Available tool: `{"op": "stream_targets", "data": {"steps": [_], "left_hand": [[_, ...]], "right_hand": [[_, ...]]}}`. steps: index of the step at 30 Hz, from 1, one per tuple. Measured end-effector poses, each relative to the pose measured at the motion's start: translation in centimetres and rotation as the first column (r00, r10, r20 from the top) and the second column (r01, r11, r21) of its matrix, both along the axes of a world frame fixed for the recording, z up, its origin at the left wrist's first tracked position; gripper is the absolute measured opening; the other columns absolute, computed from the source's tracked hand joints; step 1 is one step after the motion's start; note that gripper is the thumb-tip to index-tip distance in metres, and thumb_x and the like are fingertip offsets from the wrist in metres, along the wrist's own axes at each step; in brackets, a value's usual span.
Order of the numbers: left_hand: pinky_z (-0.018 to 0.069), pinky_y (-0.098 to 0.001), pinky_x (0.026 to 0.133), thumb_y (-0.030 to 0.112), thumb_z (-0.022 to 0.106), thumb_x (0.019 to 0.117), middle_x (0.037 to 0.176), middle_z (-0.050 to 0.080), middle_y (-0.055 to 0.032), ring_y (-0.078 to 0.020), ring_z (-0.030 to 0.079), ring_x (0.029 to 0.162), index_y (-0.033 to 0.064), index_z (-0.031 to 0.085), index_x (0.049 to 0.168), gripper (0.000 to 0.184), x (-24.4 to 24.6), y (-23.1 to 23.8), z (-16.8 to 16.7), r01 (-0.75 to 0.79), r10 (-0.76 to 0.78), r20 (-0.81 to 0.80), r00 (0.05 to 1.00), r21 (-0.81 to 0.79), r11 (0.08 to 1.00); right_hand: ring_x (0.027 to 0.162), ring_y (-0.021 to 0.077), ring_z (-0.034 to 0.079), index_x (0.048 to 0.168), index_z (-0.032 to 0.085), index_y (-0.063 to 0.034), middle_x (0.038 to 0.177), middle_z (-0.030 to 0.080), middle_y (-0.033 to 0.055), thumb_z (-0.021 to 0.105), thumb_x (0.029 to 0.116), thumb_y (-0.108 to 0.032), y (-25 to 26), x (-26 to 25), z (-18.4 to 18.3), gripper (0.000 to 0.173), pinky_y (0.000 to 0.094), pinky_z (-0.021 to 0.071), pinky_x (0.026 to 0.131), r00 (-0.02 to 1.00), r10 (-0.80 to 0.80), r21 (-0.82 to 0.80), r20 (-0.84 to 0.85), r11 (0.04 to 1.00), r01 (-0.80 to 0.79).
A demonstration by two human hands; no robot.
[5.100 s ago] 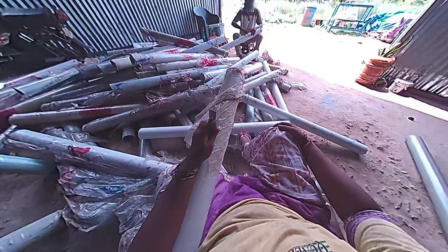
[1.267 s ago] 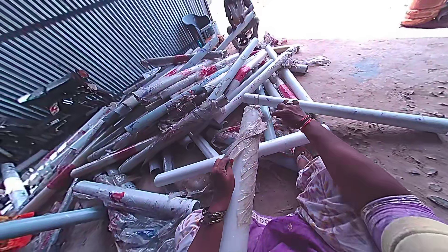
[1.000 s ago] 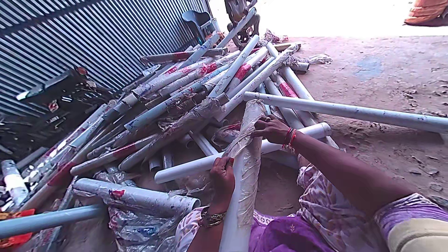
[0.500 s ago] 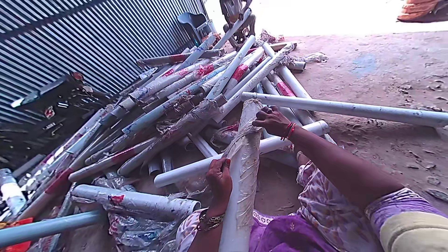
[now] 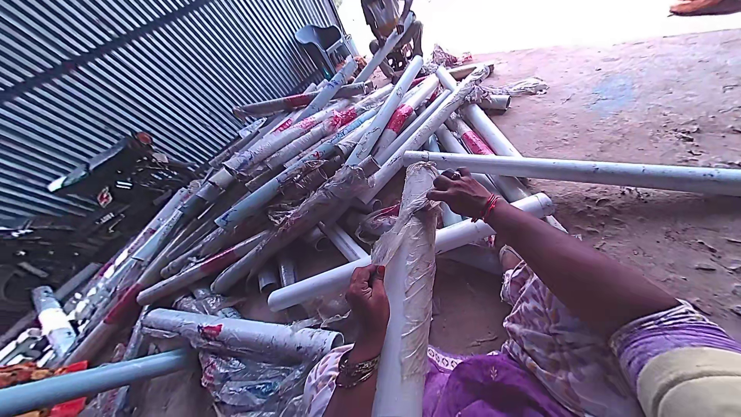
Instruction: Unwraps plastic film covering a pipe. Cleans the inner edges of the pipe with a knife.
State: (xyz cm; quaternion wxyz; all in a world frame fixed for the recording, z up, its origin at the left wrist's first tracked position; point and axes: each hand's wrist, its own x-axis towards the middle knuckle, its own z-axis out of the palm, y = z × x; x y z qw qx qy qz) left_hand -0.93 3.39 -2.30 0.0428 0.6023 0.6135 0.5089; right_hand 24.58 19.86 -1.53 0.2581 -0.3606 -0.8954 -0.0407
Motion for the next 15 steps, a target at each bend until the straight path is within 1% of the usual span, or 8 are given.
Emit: {"op": "stream_targets", "data": {"steps": [2, 4, 7, 9, 10, 12, 14, 15], "left_hand": [[0.0455, -0.0133, 0.07, 0.004, 0.065, 0.091, 0.075, 0.063, -0.0072, -0.0015, 0.058, 0.071, -0.0071, 0.072, 0.085, 0.014, -0.1, 0.1, -0.2, -0.014, 0.015, 0.015, 1.0, -0.022, 1.0], [0.045, -0.0141, 0.07, 0.003, 0.065, 0.0915, 0.076, 0.063, -0.0073, -0.0016, 0.057, 0.072, -0.0071, 0.071, 0.085, 0.014, 0.0, 0.0, -0.3, -0.027, 0.031, 0.052, 0.998, -0.064, 0.998], [0.0447, -0.0158, 0.072, 0.002, 0.065, 0.0923, 0.077, 0.064, -0.0089, -0.0021, 0.057, 0.073, -0.0087, 0.071, 0.087, 0.013, 0.0, 0.2, -0.3, -0.04, 0.051, 0.103, 0.993, -0.109, 0.993], [0.0436, -0.0128, 0.071, 0.002, 0.064, 0.0926, 0.077, 0.062, -0.0072, 0.0007, 0.056, 0.072, -0.0086, 0.07, 0.087, 0.014, 0.2, 0.3, -0.4, -0.034, 0.048, 0.138, 0.989, -0.101, 0.994], [0.0431, -0.0111, 0.07, 0.003, 0.064, 0.0924, 0.076, 0.062, -0.0062, 0.0023, 0.055, 0.072, -0.0084, 0.07, 0.086, 0.014, 0.4, 0.2, -0.4, -0.029, 0.042, 0.15, 0.988, -0.088, 0.996], [0.0424, -0.0088, 0.069, 0.002, 0.064, 0.0916, 0.075, 0.06, -0.0044, 0.0043, 0.054, 0.071, -0.0078, 0.07, 0.086, 0.013, 0.4, -0.1, -0.1, -0.015, 0.025, 0.163, 0.986, -0.063, 0.998], [0.0434, -0.0085, 0.07, 0.001, 0.064, 0.0913, 0.077, 0.061, -0.0047, 0.0042, 0.055, 0.073, -0.0081, 0.07, 0.086, 0.012, 0.4, -0.2, 0.1, -0.005, 0.011, 0.18, 0.984, -0.037, 0.999], [0.0439, -0.0086, 0.071, 0.001, 0.063, 0.0913, 0.077, 0.061, -0.0049, 0.0042, 0.056, 0.073, -0.0081, 0.07, 0.086, 0.012, 0.4, -0.2, 0.1, -0.009, 0.013, 0.191, 0.982, -0.026, 1.0]], "right_hand": [[0.106, 0.0494, 0.063, 0.11, 0.078, -0.0145, 0.104, 0.068, 0.0239, 0.065, 0.0901, 0.006, 1.0, 1.5, 0.6, 0.031, 0.0703, 0.0419, 0.088, 0.985, -0.173, -0.079, 0.004, 0.982, 0.173], [0.104, 0.0494, 0.064, 0.107, 0.079, -0.0127, 0.102, 0.069, 0.0243, 0.066, 0.0907, 0.003, 0.2, 2.4, 1.0, 0.026, 0.0707, 0.0415, 0.087, 0.974, -0.22, -0.067, -0.051, 0.974, 0.216], [0.097, 0.0392, 0.068, 0.101, 0.08, -0.0168, 0.095, 0.071, 0.0159, 0.066, 0.0925, -0.006, -3.2, 0.3, 1.8, 0.02, 0.0631, 0.0477, 0.084, 0.991, 0.018, 0.095, -0.131, 0.995, -0.005], [0.099, 0.0372, 0.067, 0.108, 0.078, -0.0191, 0.096, 0.07, 0.015, 0.061, 0.0923, -0.003, -4.8, -1.6, 1.2, 0.028, 0.0629, 0.0451, 0.09, 0.981, 0.188, 0.078, -0.041, 0.98, -0.184], [0.101, 0.0386, 0.067, 0.111, 0.077, -0.0188, 0.098, 0.069, 0.0162, 0.059, 0.092, 0.0, -4.7, -2.0, 0.7, 0.032, 0.0643, 0.044, 0.093, 0.979, 0.202, 0.036, 0.012, 0.979, -0.203], [0.104, 0.0422, 0.065, 0.111, 0.078, -0.0178, 0.099, 0.069, 0.0185, 0.061, 0.0906, 0.004, -2.4, -0.9, -0.3, 0.034, 0.0652, 0.044, 0.091, 0.996, 0.084, -0.017, 0.003, 0.996, -0.084], [0.106, 0.0487, 0.064, 0.109, 0.079, -0.0148, 0.102, 0.069, 0.0233, 0.064, 0.091, 0.005, 0.2, 1.7, -0.3, 0.03, 0.0694, 0.0437, 0.086, 0.984, -0.167, -0.067, -0.059, 0.984, 0.163], [0.108, 0.0507, 0.062, 0.109, 0.079, -0.0138, 0.106, 0.069, 0.025, 0.063, 0.0931, 0.003, 1.0, 3.0, 0.0, 0.029, 0.0713, 0.041, 0.088, 0.952, -0.299, -0.118, -0.059, 0.949, 0.291]]}}
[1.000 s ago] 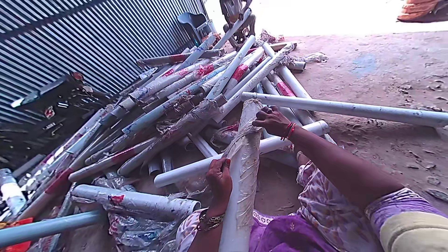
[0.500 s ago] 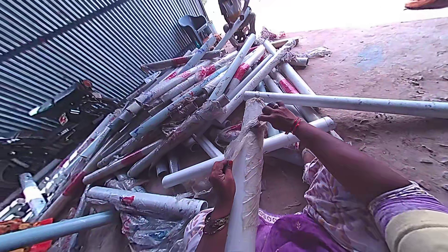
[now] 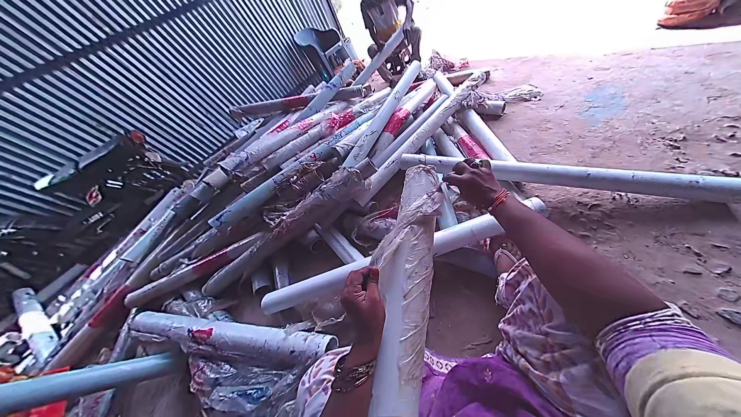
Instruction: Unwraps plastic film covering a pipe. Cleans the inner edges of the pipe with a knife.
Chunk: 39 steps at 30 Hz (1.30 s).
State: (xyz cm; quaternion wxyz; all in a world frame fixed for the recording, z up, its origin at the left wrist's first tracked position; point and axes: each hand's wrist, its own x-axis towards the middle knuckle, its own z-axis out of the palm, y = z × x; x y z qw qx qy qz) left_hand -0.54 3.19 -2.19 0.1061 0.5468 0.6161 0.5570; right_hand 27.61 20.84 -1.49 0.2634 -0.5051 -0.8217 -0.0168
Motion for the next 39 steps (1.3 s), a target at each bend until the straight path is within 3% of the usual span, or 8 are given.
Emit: {"op": "stream_targets", "data": {"steps": [3, 9, 15, 19, 27, 31, 34, 39], "left_hand": [[0.0445, -0.0087, 0.072, 0.001, 0.062, 0.0929, 0.078, 0.062, -0.005, 0.0044, 0.056, 0.074, -0.0084, 0.069, 0.087, 0.013, -0.5, -0.1, 0.3, -0.02, 0.019, 0.045, 0.999, 0.009, 1.0], [0.0422, -0.0054, 0.066, 0.001, 0.06, 0.0931, 0.073, 0.056, 0.0031, 0.0099, 0.051, 0.067, -0.006, 0.066, 0.086, 0.012, -0.3, 0.0, 0.9, 0.004, -0.006, 0.096, 0.995, 0.025, 1.0], [0.0425, -0.0068, 0.069, 0.001, 0.061, 0.0913, 0.073, 0.056, 0.0007, 0.0073, 0.052, 0.07, -0.0072, 0.066, 0.083, 0.013, 0.2, 0.1, 0.0, 0.037, -0.039, 0.042, 0.998, 0.06, 0.998], [0.0447, -0.0093, 0.073, -0.001, 0.06, 0.0934, 0.077, 0.06, -0.0031, 0.0046, 0.055, 0.074, -0.0092, 0.066, 0.087, 0.012, 0.4, 0.1, -1.0, 0.005, -0.006, 0.084, 0.996, 0.018, 1.0], [0.043, -0.0086, 0.071, 0.0, 0.059, 0.0947, 0.077, 0.057, -0.0011, 0.0057, 0.053, 0.073, -0.0088, 0.067, 0.087, 0.014, -0.2, 0.4, -0.7, -0.022, 0.019, 0.123, 0.992, 0.02, 1.0], [0.0452, -0.0069, 0.07, -0.002, 0.058, 0.0917, 0.074, 0.056, 0.0052, 0.0091, 0.053, 0.071, -0.0046, 0.064, 0.083, 0.011, 0.0, -0.1, -0.7, 0.059, -0.075, 0.11, 0.991, 0.138, 0.989], [0.0446, -0.0066, 0.07, -0.001, 0.057, 0.0922, 0.074, 0.055, 0.0055, 0.0096, 0.053, 0.071, -0.0047, 0.064, 0.084, 0.012, 0.2, -0.4, -0.6, 0.057, -0.073, 0.094, 0.993, 0.164, 0.985], [0.0437, -0.0065, 0.064, -0.001, 0.055, 0.0944, 0.071, 0.054, 0.0091, 0.0104, 0.051, 0.065, -0.0014, 0.062, 0.086, 0.011, 0.2, -0.6, 0.5, 0.033, -0.054, 0.22, 0.974, 0.099, 0.995]], "right_hand": [[0.107, 0.0507, 0.062, 0.109, 0.079, -0.0116, 0.108, 0.069, 0.025, 0.065, 0.0971, -0.004, -0.4, 2.0, 0.8, 0.02, 0.0723, 0.0393, 0.089, 0.996, -0.079, -0.057, -0.044, 0.995, 0.077], [0.098, 0.0351, 0.068, 0.105, 0.08, -0.0208, 0.096, 0.071, 0.0126, 0.065, 0.0885, -0.001, -5.9, -4.9, 0.7, 0.03, 0.0608, 0.0463, 0.089, 0.892, 0.446, 0.274, 0.074, 0.851, -0.448], [0.104, 0.0444, 0.064, 0.106, 0.079, -0.0165, 0.098, 0.068, 0.0189, 0.066, 0.0882, 0.003, -0.7, -2.6, -0.7, 0.03, 0.0647, 0.045, 0.084, 0.97, 0.24, 0.243, 0.047, 0.939, -0.244], [0.117, 0.0512, 0.058, 0.116, 0.076, -0.0124, 0.116, 0.066, 0.028, 0.061, 0.0989, -0.005, 0.5, 1.5, 0.6, 0.024, 0.0722, 0.0357, 0.097, 0.986, -0.156, -0.196, 0.065, 0.966, 0.166], [0.096, 0.0408, 0.067, 0.096, 0.082, -0.0177, 0.088, 0.069, 0.0138, 0.07, 0.0847, 0.0, -3.8, -3.1, -0.2, 0.024, 0.0653, 0.0456, 0.083, 0.899, 0.437, 0.216, 0.022, 0.876, -0.431], [0.108, 0.0514, 0.063, 0.109, 0.079, -0.0125, 0.105, 0.069, 0.0263, 0.064, 0.0959, -0.002, 0.1, -0.5, -0.4, 0.023, 0.0721, 0.041, 0.089, 0.996, 0.089, 0.039, -0.024, 0.995, -0.088], [0.118, 0.0529, 0.057, 0.119, 0.076, -0.0136, 0.12, 0.065, 0.0289, 0.06, 0.1016, -0.01, 1.6, 2.7, 0.1, 0.024, 0.074, 0.0344, 0.097, 0.952, -0.306, -0.261, -0.011, 0.92, 0.293], [0.106, 0.0493, 0.065, 0.112, 0.079, -0.0089, 0.107, 0.071, 0.0239, 0.065, 0.0986, -0.009, -1.5, 1.4, 1.3, 0.019, 0.0691, 0.0455, 0.083, 0.96, 0.06, -0.068, -0.275, 0.994, -0.081]]}}
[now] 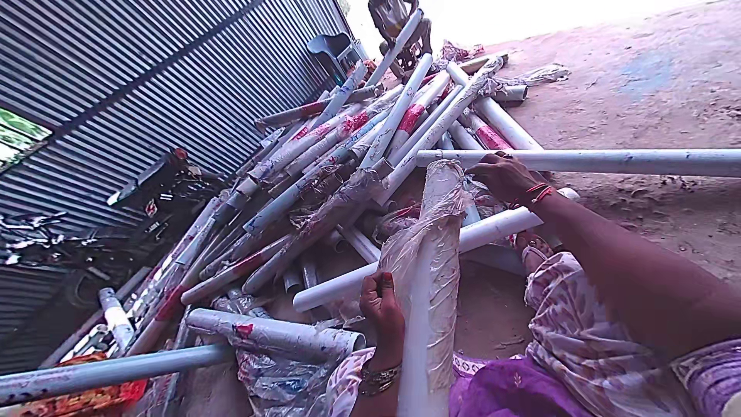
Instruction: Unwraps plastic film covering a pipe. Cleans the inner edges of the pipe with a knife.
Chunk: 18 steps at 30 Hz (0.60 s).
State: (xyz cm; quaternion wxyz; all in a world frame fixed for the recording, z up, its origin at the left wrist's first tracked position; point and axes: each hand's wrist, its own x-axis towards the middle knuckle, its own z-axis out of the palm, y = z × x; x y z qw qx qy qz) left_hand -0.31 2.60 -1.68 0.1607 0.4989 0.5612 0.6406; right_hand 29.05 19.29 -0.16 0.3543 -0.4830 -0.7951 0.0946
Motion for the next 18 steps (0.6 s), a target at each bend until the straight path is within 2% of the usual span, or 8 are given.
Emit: {"op": "stream_targets", "data": {"steps": [3, 4, 6, 9, 11, 14, 16, 18], "left_hand": [[0.0428, -0.0067, 0.061, -0.002, 0.053, 0.0937, 0.069, 0.053, 0.0126, 0.0108, 0.05, 0.062, 0.0029, 0.06, 0.084, 0.013, 0.4, -0.1, 0.6, 0.021, -0.021, 0.052, 0.998, -0.005, 1.0], [0.0425, -0.0069, 0.06, -0.003, 0.052, 0.0938, 0.069, 0.053, 0.0131, 0.0106, 0.05, 0.061, 0.004, 0.06, 0.083, 0.015, 0.5, -0.2, 0.7, 0.032, -0.032, 0.068, 0.997, -0.009, 0.999], [0.0429, -0.0072, 0.06, -0.003, 0.052, 0.0941, 0.068, 0.054, 0.0132, 0.0099, 0.05, 0.06, 0.0056, 0.06, 0.083, 0.017, 0.7, -0.4, 0.9, 0.056, -0.054, 0.088, 0.995, -0.015, 0.998], [0.0412, -0.0068, 0.058, -0.002, 0.05, 0.0953, 0.066, 0.052, 0.0137, 0.0101, 0.049, 0.058, 0.0064, 0.06, 0.082, 0.018, 0.6, -0.3, 1.1, 0.098, -0.094, 0.075, 0.993, -0.05, 0.994], [0.0419, -0.0069, 0.059, -0.001, 0.048, 0.0959, 0.067, 0.052, 0.0131, 0.0101, 0.05, 0.059, 0.0052, 0.06, 0.085, 0.018, 0.0, -0.3, 1.7, 0.144, -0.139, 0.046, 0.989, -0.131, 0.981], [0.0444, -0.0098, 0.056, -0.002, 0.042, 0.1007, 0.067, 0.055, 0.0108, 0.0066, 0.051, 0.055, 0.0055, 0.058, 0.087, 0.023, -0.9, -0.4, 3.9, 0.271, -0.237, 0.143, 0.961, -0.313, 0.91], [0.0495, -0.0128, 0.058, 0.002, 0.033, 0.1048, 0.069, 0.061, 0.0106, 0.0038, 0.056, 0.057, 0.0071, 0.059, 0.09, 0.031, -1.8, -0.7, 5.8, 0.393, -0.358, 0.164, 0.919, -0.419, 0.818], [0.0537, -0.0145, 0.063, 0.004, 0.033, 0.104, 0.074, 0.066, 0.01, 0.0027, 0.062, 0.063, 0.0066, 0.061, 0.095, 0.03, -2.7, -0.9, 7.3, 0.442, -0.467, 0.081, 0.88, -0.496, 0.747]], "right_hand": [[0.1, 0.041, 0.068, 0.112, 0.08, -0.0175, 0.099, 0.073, 0.0157, 0.064, 0.0971, -0.01, -1.9, -3.1, -0.9, 0.024, 0.0621, 0.0495, 0.079, 0.944, 0.306, 0.121, 0.121, 0.94, -0.32], [0.099, 0.0413, 0.068, 0.111, 0.081, -0.0194, 0.097, 0.072, 0.0159, 0.065, 0.0946, -0.007, -1.8, -3.4, -1.1, 0.026, 0.0621, 0.0492, 0.078, 0.946, 0.283, 0.162, 0.157, 0.938, -0.307], [0.1, 0.0471, 0.066, 0.11, 0.08, -0.0174, 0.1, 0.071, 0.0218, 0.067, 0.0926, -0.002, -1.0, -2.8, -0.7, 0.027, 0.0665, 0.0469, 0.079, 0.984, 0.083, 0.148, 0.156, 0.983, -0.106], [0.111, 0.0474, 0.063, 0.124, 0.075, -0.0158, 0.116, 0.069, 0.025, 0.06, 0.1026, -0.012, 0.2, -1.7, 0.1, 0.026, 0.0675, 0.044, 0.09, 0.985, -0.163, -0.178, 0.06, 0.969, 0.171], [0.111, 0.0391, 0.066, 0.135, 0.065, -0.0071, 0.12, 0.069, 0.0237, 0.049, 0.1093, -0.017, -0.1, -2.2, 0.4, 0.032, 0.0581, 0.0476, 0.098, 0.975, -0.189, -0.438, -0.116, 0.891, 0.12], [0.079, 0.0237, 0.058, 0.147, 0.047, -0.0053, 0.104, 0.061, 0.0192, 0.034, 0.1145, -0.027, -2.1, -4.4, 1.1, 0.041, 0.0388, 0.049, 0.073, 0.858, -0.306, -0.73, -0.412, 0.675, -0.11], [0.076, 0.0212, 0.057, 0.15, 0.041, -0.0089, 0.1, 0.059, 0.0158, 0.032, 0.1147, -0.032, -3.5, -5.7, 1.6, 0.044, 0.0368, 0.0484, 0.069, 0.795, -0.373, -0.79, -0.479, 0.578, -0.205], [0.079, 0.0232, 0.058, 0.154, 0.036, -0.0121, 0.099, 0.059, 0.0154, 0.034, 0.1143, -0.033, -4.2, -6.7, 1.6, 0.045, 0.0396, 0.0492, 0.07, 0.742, -0.396, -0.778, -0.541, 0.571, -0.262]]}}
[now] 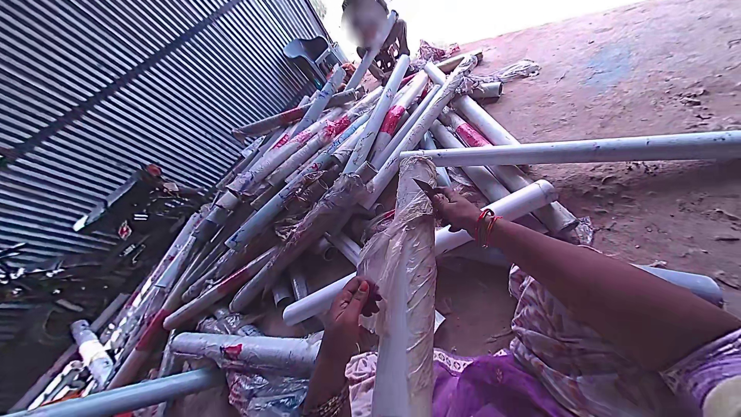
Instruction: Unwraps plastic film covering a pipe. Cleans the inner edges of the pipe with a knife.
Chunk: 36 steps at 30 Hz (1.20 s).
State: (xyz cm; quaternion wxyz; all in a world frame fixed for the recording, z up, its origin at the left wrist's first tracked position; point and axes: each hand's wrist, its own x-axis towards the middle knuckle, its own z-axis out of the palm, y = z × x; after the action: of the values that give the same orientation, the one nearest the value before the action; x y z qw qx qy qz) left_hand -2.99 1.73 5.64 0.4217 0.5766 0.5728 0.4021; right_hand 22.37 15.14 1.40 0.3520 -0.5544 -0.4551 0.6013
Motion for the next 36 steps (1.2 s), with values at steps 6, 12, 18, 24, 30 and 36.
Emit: {"op": "stream_targets", "data": {"steps": [6, 12, 18, 24, 30, 36], "left_hand": [[0.0473, -0.0293, 0.099, 0.02, 0.053, 0.1024, 0.134, 0.059, -0.0237, -0.017, 0.059, 0.118, -0.0094, 0.053, 0.138, 0.046, -0.2, 6.4, 0.5, 0.003, 0.101, -0.355, 0.93, 0.28, 0.96], [0.0453, -0.0515, 0.107, 0.011, 0.068, 0.0962, 0.13, 0.064, -0.026, -0.0392, 0.061, 0.121, -0.0038, 0.063, 0.136, 0.043, 5.8, 10.2, 0.9, 0.064, 0.088, -0.632, 0.77, 0.215, 0.975], [0.0563, -0.0536, 0.089, 0.005, 0.058, 0.1006, 0.097, 0.075, -0.0239, -0.0401, 0.073, 0.095, -0.0056, 0.077, 0.105, 0.022, 5.2, 10.3, -4.7, 0.045, 0.349, -0.589, 0.729, 0.549, 0.834], [0.0519, -0.0581, 0.096, 0.028, 0.055, 0.107, 0.116, 0.072, -0.0256, -0.0419, 0.07, 0.11, -0.0046, 0.069, 0.125, 0.039, 7.5, 10.0, -5.9, -0.006, 0.078, -0.714, 0.696, 0.103, 0.995], [0.0503, -0.0543, 0.098, 0.029, 0.051, 0.109, 0.113, 0.072, -0.0213, -0.0362, 0.068, 0.111, -0.0006, 0.072, 0.118, 0.037, 9.4, 10.7, -6.6, 0.032, -0.07, -0.769, 0.636, -0.064, 0.997], [0.056, -0.054, 0.084, 0.015, 0.06, 0.1023, 0.093, 0.073, -0.0218, -0.0377, 0.073, 0.091, -0.0035, 0.077, 0.104, 0.025, 9.6, 10.2, -7.2, 0.092, 0.166, -0.706, 0.689, 0.312, 0.946]], "right_hand": [[0.071, 0.0182, 0.054, 0.154, 0.035, -0.013, 0.098, 0.062, 0.015, 0.059, 0.1065, -0.025, 0.2, -1.4, -0.5, 0.054, 0.0353, 0.0472, 0.064, 0.993, -0.029, 0.106, -0.118, 0.993, 0.042], [0.079, 0.0153, 0.057, 0.154, 0.036, -0.0054, 0.106, 0.06, 0.0145, 0.054, 0.1082, -0.022, 0.8, -2.2, -0.5, 0.051, 0.0313, 0.0493, 0.07, 0.997, 0.078, 0.181, -0.007, 0.981, -0.075], [0.098, 0.0345, 0.067, 0.138, 0.053, 0.0035, 0.11, 0.068, 0.0239, 0.047, 0.1099, -0.016, 1.6, 1.0, 0.9, 0.035, 0.0538, 0.0503, 0.09, 0.92, -0.043, 0.487, 0.39, 0.858, -0.167], [0.111, 0.0362, 0.066, 0.13, 0.063, 0.0002, 0.116, 0.069, 0.0215, 0.056, 0.1063, -0.014, 2.0, 5.5, 2.6, 0.029, 0.0571, 0.0478, 0.1, 0.769, 0.011, 0.407, 0.64, 0.844, -0.35], [0.117, 0.0396, 0.063, 0.132, 0.061, -0.0016, 0.121, 0.067, 0.0235, 0.052, 0.1085, -0.024, 1.5, 4.5, 1.9, 0.033, 0.0587, 0.0457, 0.099, 0.619, 0.22, 0.076, 0.754, 0.906, -0.415], [0.126, 0.0443, 0.059, 0.152, 0.044, -0.0115, 0.132, 0.062, 0.0261, 0.048, 0.1085, -0.018, 0.5, 1.6, 0.5, 0.044, 0.0624, 0.0448, 0.101, 0.56, 0.335, -0.008, 0.758, 0.863, -0.505]]}}
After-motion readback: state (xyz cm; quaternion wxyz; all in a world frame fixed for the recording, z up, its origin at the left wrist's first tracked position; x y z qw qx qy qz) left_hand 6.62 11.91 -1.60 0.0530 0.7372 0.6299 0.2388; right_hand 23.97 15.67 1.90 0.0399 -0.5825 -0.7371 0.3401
